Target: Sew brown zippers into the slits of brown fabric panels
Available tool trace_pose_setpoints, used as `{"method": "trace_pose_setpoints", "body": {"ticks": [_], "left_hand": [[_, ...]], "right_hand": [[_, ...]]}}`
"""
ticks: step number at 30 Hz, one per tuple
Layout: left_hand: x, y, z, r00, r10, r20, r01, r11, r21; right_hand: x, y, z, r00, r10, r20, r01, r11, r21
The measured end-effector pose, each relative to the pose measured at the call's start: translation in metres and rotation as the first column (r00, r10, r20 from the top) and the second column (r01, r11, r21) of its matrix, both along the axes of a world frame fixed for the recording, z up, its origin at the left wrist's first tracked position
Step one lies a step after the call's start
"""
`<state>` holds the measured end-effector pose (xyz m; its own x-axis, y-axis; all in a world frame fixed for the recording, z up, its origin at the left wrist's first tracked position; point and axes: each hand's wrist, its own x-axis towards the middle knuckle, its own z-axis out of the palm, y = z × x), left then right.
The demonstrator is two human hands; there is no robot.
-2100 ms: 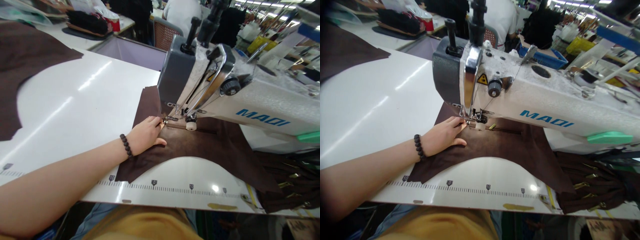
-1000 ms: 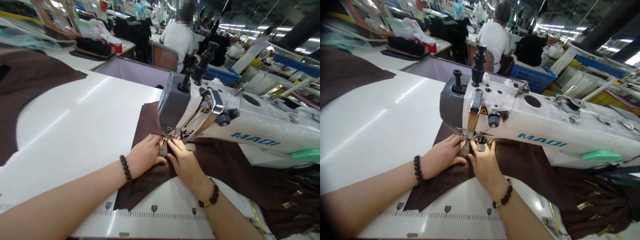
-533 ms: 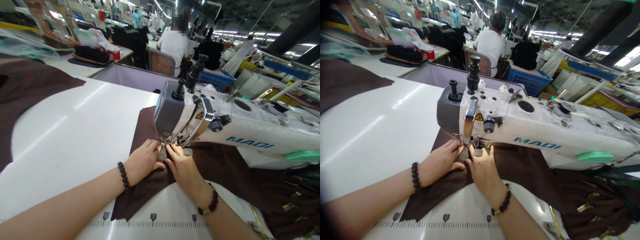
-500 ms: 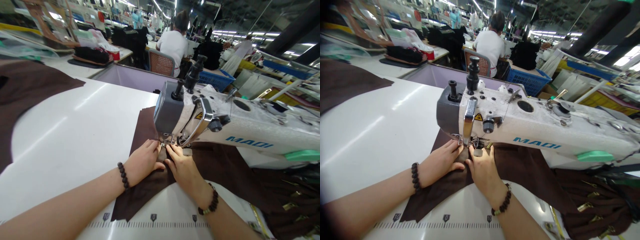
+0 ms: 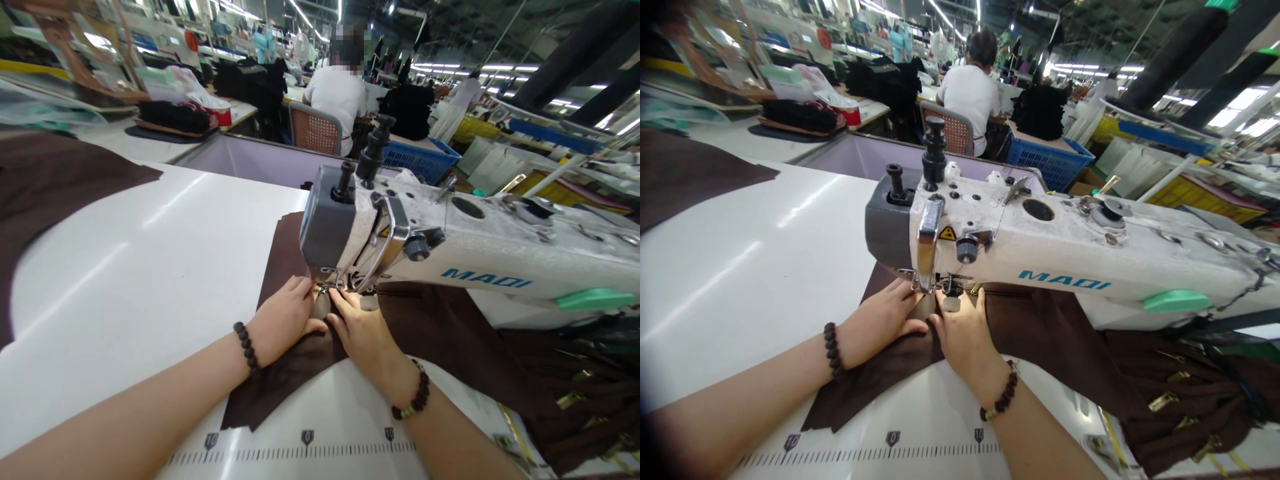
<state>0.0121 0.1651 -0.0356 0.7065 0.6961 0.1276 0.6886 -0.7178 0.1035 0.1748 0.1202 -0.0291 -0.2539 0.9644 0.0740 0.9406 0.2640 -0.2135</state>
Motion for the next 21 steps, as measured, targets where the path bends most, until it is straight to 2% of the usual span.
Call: {"method": "trace_pose_setpoints", "body": {"ticks": [8, 13, 16, 19, 21], "left_hand": [[-0.001, 0.003, -0.001, 0.999, -0.01, 0.036, 0.009, 1.0, 0.006], [-0.003, 0.001, 0.001, 0.998, -0.025, 0.057, 0.024, 1.0, 0.015], [-0.004, 0.001, 0.002, 0.999, -0.027, 0.046, 0.027, 1.0, 0.013], [-0.008, 0.003, 0.001, 0.997, -0.059, 0.042, 0.059, 0.998, 0.016], [-0.013, 0.004, 0.004, 0.995, -0.094, 0.03, 0.094, 0.995, 0.02]], "right_hand": [[-0.003, 0.001, 0.0, 0.997, 0.004, 0.072, -0.005, 1.0, 0.016], [-0.003, 0.0, -0.005, 0.998, 0.001, 0.057, -0.004, 0.999, 0.046], [0.0, -0.001, -0.005, 0.996, -0.041, 0.085, 0.036, 0.997, 0.063], [0.007, -0.004, 0.003, 0.98, -0.092, 0.176, 0.08, 0.994, 0.072], [0.013, -0.007, 0.016, 0.969, -0.058, 0.238, 0.051, 0.998, 0.035]]}}
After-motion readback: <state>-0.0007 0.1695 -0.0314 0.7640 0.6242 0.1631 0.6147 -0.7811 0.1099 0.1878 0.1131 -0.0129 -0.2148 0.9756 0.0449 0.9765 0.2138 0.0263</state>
